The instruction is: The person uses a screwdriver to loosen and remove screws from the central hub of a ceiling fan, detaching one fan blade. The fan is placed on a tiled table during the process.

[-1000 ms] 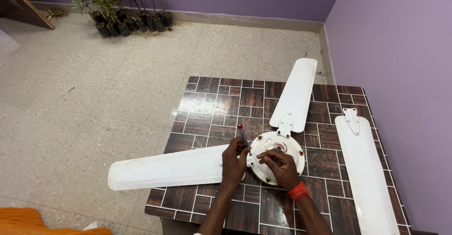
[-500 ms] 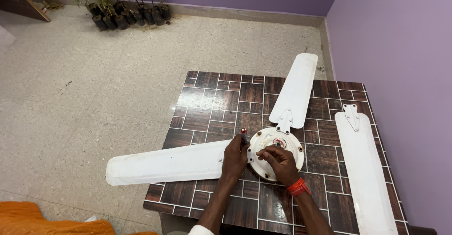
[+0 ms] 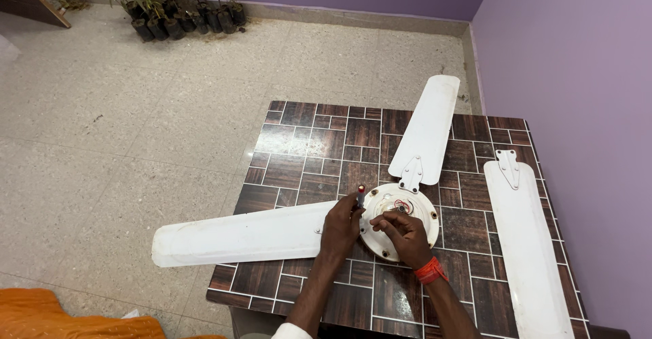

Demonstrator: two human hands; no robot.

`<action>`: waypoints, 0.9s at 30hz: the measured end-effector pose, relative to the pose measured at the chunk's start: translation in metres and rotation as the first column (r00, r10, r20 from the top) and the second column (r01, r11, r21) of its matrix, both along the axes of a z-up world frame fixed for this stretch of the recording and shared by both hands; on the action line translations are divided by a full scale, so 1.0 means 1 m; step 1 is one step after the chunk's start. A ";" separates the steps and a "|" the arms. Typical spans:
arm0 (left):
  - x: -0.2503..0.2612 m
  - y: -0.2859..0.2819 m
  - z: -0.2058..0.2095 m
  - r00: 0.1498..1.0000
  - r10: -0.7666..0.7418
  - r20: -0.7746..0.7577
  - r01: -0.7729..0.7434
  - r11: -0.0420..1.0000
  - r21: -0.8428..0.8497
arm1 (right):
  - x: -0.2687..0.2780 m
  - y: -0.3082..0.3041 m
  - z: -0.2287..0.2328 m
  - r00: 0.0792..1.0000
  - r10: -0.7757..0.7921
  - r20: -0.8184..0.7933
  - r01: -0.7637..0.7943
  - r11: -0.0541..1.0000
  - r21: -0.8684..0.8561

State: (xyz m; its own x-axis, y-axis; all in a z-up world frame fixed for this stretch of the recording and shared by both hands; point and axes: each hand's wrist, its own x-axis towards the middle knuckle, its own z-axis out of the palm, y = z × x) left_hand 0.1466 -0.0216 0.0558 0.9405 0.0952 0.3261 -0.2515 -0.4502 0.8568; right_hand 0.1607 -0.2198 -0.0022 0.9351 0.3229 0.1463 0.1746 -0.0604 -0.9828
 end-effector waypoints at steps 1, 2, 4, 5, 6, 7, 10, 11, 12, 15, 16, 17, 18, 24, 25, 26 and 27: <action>0.000 0.000 -0.003 1.000 -0.002 0.018 0.002 1.000 0.010 | 0.000 0.000 0.001 1.000 -0.001 0.001 0.001 1.000 -0.002; 0.000 -0.001 -0.005 0.999 -0.004 0.036 0.003 1.000 0.021 | -0.001 0.001 0.001 1.000 -0.002 0.001 0.002 1.000 -0.004; 0.001 -0.002 -0.010 0.998 -0.007 0.066 0.006 1.000 0.023 | -0.001 0.002 0.003 1.000 -0.003 0.008 0.003 1.000 -0.011; 0.001 -0.003 -0.012 0.997 -0.009 0.076 0.008 1.000 0.014 | -0.001 0.002 0.004 1.000 -0.003 0.011 0.003 1.000 -0.017; 0.001 -0.003 -0.014 0.996 -0.012 0.086 0.011 1.000 0.005 | -0.002 0.003 0.005 1.000 -0.003 0.015 0.003 1.000 -0.022; 0.000 -0.003 -0.015 0.998 -0.004 0.056 0.004 1.000 0.001 | -0.002 0.003 0.007 1.000 -0.010 0.030 0.011 0.999 -0.035; -0.003 -0.001 -0.021 1.000 0.005 -0.001 -0.005 1.000 -0.001 | -0.004 0.006 0.014 0.997 -0.030 0.071 0.035 0.997 -0.070; -0.003 -0.001 -0.023 1.000 0.001 0.000 -0.001 1.000 0.004 | -0.004 0.008 0.017 0.996 -0.035 0.082 0.041 0.996 -0.078; -0.003 0.000 -0.024 1.000 -0.003 0.002 0.003 1.000 0.010 | -0.005 0.010 0.022 0.995 -0.040 0.094 0.048 0.995 -0.085; -0.003 0.001 -0.028 1.000 0.011 0.007 -0.011 0.999 0.038 | -0.014 0.016 0.041 0.974 -0.135 0.181 0.168 0.969 -0.181; -0.003 0.001 -0.028 1.000 0.010 0.008 -0.010 1.000 0.026 | -0.015 0.020 0.049 0.947 -0.172 0.271 0.225 0.959 -0.175; -0.003 0.000 -0.028 1.000 0.010 0.009 -0.010 1.000 0.014 | -0.016 0.024 0.057 0.910 -0.207 0.359 0.279 0.946 -0.164; -0.003 0.000 -0.027 1.000 0.009 0.010 -0.009 1.000 0.001 | -0.016 0.028 0.066 0.864 -0.238 0.443 0.332 0.932 -0.147; -0.007 0.000 -0.020 1.000 0.016 -0.019 -0.017 0.998 -0.054 | 0.022 0.045 0.108 0.729 0.045 0.683 0.267 0.900 -0.344; -0.008 -0.001 -0.020 1.000 0.018 -0.004 -0.018 0.998 -0.057 | 0.028 0.047 0.109 0.825 0.109 0.555 0.178 0.881 -0.438; -0.008 -0.002 -0.019 1.000 0.019 0.012 -0.018 0.998 -0.060 | 0.036 0.049 0.110 0.896 0.168 0.410 0.076 0.853 -0.516; -0.009 -0.003 -0.019 0.999 0.020 0.025 -0.019 0.998 -0.060 | 0.042 0.051 0.109 0.943 0.219 0.252 -0.037 0.818 -0.573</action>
